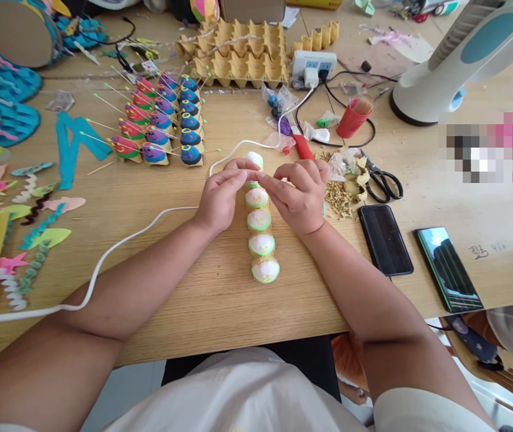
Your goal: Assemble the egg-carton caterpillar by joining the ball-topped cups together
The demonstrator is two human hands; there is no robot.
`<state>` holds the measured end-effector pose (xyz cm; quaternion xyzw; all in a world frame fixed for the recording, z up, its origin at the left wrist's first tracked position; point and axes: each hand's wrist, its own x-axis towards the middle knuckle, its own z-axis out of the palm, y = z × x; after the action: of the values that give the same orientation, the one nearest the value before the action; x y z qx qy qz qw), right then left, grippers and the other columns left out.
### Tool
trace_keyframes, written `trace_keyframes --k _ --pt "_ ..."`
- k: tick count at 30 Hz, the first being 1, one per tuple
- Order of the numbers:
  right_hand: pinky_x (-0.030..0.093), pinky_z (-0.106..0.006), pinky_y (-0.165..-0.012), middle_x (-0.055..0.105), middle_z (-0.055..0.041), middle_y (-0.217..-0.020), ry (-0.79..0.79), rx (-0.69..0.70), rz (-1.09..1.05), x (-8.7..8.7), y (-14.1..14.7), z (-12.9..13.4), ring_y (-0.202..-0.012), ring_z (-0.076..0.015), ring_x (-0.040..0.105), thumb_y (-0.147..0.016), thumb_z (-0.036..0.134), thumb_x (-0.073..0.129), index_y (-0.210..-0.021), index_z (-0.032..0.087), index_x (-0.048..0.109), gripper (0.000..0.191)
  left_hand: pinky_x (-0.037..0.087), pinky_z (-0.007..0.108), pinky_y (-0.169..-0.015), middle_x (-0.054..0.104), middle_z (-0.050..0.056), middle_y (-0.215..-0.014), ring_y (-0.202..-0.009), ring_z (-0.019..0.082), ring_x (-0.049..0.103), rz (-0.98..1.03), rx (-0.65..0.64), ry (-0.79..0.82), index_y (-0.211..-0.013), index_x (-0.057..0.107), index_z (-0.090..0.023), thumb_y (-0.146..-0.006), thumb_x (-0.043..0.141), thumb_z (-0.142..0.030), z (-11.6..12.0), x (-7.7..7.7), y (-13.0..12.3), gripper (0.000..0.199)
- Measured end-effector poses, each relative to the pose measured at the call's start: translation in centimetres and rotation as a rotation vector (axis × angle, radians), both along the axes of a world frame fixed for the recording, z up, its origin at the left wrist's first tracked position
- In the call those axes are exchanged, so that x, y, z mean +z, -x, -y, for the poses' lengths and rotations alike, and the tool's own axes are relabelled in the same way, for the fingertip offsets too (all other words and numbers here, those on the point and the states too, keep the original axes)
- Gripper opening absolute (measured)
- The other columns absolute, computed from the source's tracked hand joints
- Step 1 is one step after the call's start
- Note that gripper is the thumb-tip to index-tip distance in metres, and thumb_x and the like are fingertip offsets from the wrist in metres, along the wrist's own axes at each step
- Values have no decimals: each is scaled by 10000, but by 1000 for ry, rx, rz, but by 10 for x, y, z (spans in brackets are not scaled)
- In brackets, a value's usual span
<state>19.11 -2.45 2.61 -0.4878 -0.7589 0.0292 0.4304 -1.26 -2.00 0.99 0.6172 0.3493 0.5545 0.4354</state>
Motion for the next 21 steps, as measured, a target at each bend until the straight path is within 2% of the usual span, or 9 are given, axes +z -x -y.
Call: trace_keyframes --k 4,8,10,12,15,21 --pt "497 -665 -1111 734 -89 -1016 -32 2 -26 2 2 3 -1136 -351 726 -1071 707 549 -1014 316 790 464 554 512 -1226 799 59 -1303 -1392 287 704 40 -2 -41 -1088 875 -317 -1044 615 -790 -1 1 2 542" --pt "571 -583 -1023 728 -95 -995 -63 22 -77 0 5 0 -1013 -295 707 -1133 687 355 -986 307 686 525 538 525 -1169 802 56 -1333 -1377 282 693 -64 156 -66 -1188 816 -289 -1093 491 -808 -12 -6 7 620" --pt "587 -554 -960 701 -86 -923 -39 38 -98 -2 5 -3 -939 -280 689 -1138 699 290 -923 300 635 569 549 500 -1130 825 42 -1259 -1290 259 715 -56 214 -72 -1168 805 -289 -1061 514 -847 -18 -11 10 638" --pt "585 -546 -909 661 -71 -845 -4 58 -107 -4 5 -6 -867 -273 672 -1134 717 270 -857 291 614 613 538 485 -1167 826 32 -1242 -1294 248 717 -46 288 -61 -1150 794 -299 -1082 528 -807 -21 -14 11 578" --pt "580 -513 -846 645 -60 -784 32 91 -120 -5 5 -8 -807 -256 657 -1119 721 371 -780 281 616 606 551 464 -1159 824 30 -1206 -1254 247 731 -45 370 -87 -1113 801 -299 -1082 587 -737 -21 -13 13 489" --pt "575 -417 -761 730 -35 -856 50 96 -255 -7 6 -11 -814 -213 677 -1057 638 634 -890 274 718 410 531 472 -1154 821 42 -1160 -1216 260 725 -164 386 -186 -1105 823 -294 -1090 654 -565 -12 -5 13 320"
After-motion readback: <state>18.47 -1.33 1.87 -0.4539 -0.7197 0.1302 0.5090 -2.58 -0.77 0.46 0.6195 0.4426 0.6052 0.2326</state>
